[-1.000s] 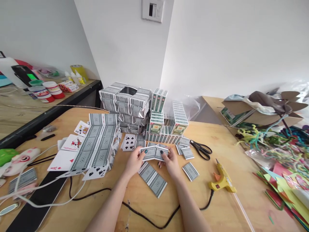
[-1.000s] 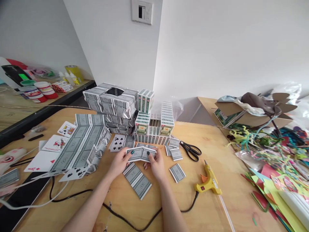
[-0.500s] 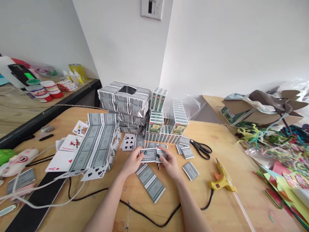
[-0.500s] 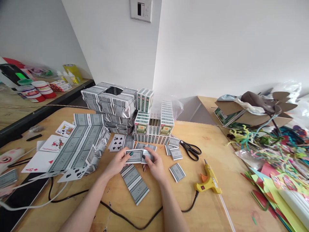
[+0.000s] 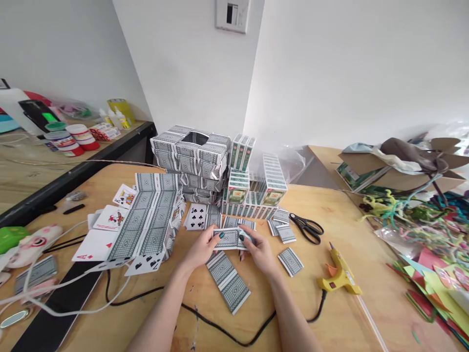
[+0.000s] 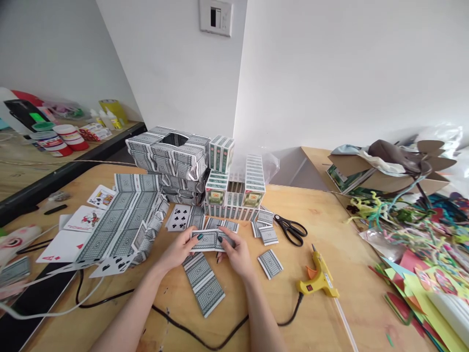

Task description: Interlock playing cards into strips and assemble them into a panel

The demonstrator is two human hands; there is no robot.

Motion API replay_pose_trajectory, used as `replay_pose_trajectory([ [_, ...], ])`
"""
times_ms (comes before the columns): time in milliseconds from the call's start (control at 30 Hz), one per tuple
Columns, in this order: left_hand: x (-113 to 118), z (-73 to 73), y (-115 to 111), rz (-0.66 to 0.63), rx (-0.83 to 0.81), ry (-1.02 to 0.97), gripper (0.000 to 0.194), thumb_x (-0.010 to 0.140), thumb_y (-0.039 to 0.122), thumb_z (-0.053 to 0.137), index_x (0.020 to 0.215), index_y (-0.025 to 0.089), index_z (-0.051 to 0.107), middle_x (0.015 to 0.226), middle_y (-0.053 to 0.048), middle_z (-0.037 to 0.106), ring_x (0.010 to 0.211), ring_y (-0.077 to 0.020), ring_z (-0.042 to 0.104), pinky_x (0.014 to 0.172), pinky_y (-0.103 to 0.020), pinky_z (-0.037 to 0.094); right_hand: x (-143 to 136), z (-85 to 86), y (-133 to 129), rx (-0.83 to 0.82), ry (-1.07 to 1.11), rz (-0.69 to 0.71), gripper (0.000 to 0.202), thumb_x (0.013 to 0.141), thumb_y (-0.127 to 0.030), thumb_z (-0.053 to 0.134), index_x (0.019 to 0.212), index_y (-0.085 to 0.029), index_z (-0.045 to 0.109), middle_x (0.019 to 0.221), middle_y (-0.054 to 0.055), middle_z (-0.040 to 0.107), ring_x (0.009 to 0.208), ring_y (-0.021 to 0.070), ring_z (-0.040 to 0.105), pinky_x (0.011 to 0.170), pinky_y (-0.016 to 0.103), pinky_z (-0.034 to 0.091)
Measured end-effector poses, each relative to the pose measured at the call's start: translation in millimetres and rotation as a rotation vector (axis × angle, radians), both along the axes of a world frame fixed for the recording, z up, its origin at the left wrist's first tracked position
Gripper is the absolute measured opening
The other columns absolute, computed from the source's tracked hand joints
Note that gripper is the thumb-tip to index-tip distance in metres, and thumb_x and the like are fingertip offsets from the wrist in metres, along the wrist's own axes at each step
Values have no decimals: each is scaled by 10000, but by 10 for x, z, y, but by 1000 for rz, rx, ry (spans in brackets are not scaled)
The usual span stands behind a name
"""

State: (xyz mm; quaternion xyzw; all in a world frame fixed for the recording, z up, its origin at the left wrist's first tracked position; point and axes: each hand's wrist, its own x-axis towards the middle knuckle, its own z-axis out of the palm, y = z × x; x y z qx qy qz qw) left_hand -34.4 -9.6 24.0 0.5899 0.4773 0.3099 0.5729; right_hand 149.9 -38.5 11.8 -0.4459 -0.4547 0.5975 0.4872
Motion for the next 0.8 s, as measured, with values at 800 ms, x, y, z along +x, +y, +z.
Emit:
replay_pose_trajectory([
  [800, 23, -28, 23, -49, 1, 13, 226, 785, 419, 425, 780, 193, 417, 620, 46, 404, 519, -98, 420, 477, -204, 365, 24, -10, -12, 22, -79, 56, 368, 778, -390, 528, 1092, -198, 505, 496, -41, 530, 381, 115, 494, 397, 239, 418],
])
